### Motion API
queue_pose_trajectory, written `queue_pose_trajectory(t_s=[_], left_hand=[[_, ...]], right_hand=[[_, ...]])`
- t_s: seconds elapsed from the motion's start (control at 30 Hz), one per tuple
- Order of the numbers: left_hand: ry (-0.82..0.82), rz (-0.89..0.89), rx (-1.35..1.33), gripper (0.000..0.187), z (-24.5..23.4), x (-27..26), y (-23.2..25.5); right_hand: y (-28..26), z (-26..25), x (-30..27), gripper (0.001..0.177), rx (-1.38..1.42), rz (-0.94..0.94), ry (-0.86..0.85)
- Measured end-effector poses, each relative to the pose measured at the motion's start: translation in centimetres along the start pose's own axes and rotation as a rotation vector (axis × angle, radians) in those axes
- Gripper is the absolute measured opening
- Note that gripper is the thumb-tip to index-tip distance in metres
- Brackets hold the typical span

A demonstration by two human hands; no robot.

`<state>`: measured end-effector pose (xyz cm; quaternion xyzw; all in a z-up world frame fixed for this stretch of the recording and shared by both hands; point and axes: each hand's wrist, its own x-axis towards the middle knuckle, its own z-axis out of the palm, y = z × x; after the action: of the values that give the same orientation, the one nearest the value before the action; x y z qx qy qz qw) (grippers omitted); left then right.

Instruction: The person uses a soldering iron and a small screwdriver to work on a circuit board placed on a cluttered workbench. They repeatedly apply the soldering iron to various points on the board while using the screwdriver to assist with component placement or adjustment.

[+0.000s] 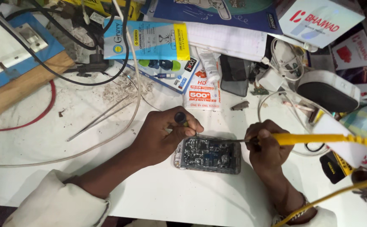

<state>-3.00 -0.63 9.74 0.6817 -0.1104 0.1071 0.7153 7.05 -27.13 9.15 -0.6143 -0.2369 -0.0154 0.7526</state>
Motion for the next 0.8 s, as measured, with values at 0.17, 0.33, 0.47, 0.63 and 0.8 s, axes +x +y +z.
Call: queue_pose_trajectory(t_s=[0.17, 0.33, 0.47, 0.63, 0.8], left_hand=[[0.02, -0.011, -0.212, 0.022, -0.1, -0.3, 0.3], [0.067, -0.111, -0.299, 0.032, -0.3, -0.4, -0.1], [0.143, -0.132, -0.257, 0.042, -0.2, -0.4, -1.7], [0.102, -0.129, -0.343, 0.045, -0.5, -1.4, -1.3], [0.227, 0.066, -0.415, 0.046, -2.4, -0.8, -0.1]], right_hand=[[-1.1, -0.9, 0.0, 0.024, -0.001, -0.12, -0.071], [-1.0, -1.5, 0.6, 0.029, 0.028, -0.09, 0.017], [-0.8, -1.5, 1.9, 0.026, 0.16, 0.081, 0.085], [-0.9, -1.1, 2.2, 0.03, 0.362, 0.235, 0.138], [-1.1, -1.6, 1.9, 0.033, 0.426, 0.28, 0.164]])
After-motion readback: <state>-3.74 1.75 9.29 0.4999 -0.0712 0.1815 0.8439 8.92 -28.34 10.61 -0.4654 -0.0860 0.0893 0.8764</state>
